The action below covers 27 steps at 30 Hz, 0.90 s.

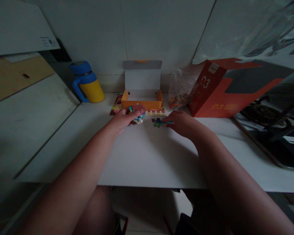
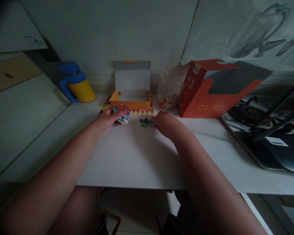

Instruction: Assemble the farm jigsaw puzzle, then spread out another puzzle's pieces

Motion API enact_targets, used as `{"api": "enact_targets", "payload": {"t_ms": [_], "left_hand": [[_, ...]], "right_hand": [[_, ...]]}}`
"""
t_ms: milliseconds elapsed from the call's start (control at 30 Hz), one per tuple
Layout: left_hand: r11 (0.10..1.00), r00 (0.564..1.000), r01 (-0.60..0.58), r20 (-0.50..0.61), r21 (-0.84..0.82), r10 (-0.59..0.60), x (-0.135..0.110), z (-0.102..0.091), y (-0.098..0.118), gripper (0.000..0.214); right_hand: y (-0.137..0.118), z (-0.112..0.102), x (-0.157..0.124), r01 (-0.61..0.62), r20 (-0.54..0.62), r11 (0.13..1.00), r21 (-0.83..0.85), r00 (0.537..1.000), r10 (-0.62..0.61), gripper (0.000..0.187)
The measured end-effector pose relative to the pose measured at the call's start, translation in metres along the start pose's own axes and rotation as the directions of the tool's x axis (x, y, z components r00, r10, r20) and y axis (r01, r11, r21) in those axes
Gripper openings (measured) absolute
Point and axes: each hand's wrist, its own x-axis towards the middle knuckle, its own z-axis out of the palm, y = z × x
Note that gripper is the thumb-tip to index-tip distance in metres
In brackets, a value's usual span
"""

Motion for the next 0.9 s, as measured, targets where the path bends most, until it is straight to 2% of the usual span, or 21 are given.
{"api": "enact_targets", "payload": {"t_ms": [133, 300, 433, 533, 633, 700, 833, 900], "left_hand": [[0.997, 0.997, -0.061, -0.058, -0.046, 0.058, 0.005, -0.006, 0.001, 0.063], [0.997, 0.995, -0.05, -0.084, -0.053, 0.045, 0.007, -0.006, 0.001, 0.062], [0.997, 0.996, -0.041, -0.081, -0.06, 0.037, 0.005, -0.004, 0.0, 0.06], [0.996, 0.996, -0.046, -0.08, -0.076, 0.04, 0.004, -0.004, 0.001, 0.059], [0.995, 0.995, -0.059, -0.081, -0.082, 0.052, 0.004, -0.005, 0.002, 0.061], [0.995, 0.995, -0.054, -0.083, -0.079, 0.048, 0.004, -0.005, 0.002, 0.062], [0.997, 0.995, -0.044, -0.092, -0.069, 0.038, 0.005, -0.005, 0.002, 0.062], [0.996, 0.995, -0.045, -0.092, -0.071, 0.039, 0.005, -0.005, 0.001, 0.062]], "right_hand": [[-0.015, -0.001, 0.0, 0.035, -0.021, 0.998, 0.053, 0.999, -0.034, 0.033], [-0.027, 0.008, 0.008, 0.074, -0.083, 0.995, 0.062, 0.994, -0.069, 0.035], [-0.032, 0.014, 0.014, 0.04, -0.116, 0.998, 0.038, 0.993, -0.036, 0.038], [-0.023, 0.01, 0.009, 0.014, -0.14, 0.999, 0.049, 0.99, -0.007, 0.038], [0.001, 0.0, -0.003, -0.09, -0.187, 0.993, 0.078, 0.977, 0.103, 0.044], [0.02, -0.005, -0.012, -0.199, -0.138, 0.974, 0.106, 0.967, 0.213, 0.045], [0.04, -0.009, -0.022, -0.321, 0.119, 0.941, 0.108, 0.944, 0.308, 0.037], [0.038, -0.009, -0.021, -0.341, 0.126, 0.936, 0.084, 0.936, 0.329, 0.033]]}}
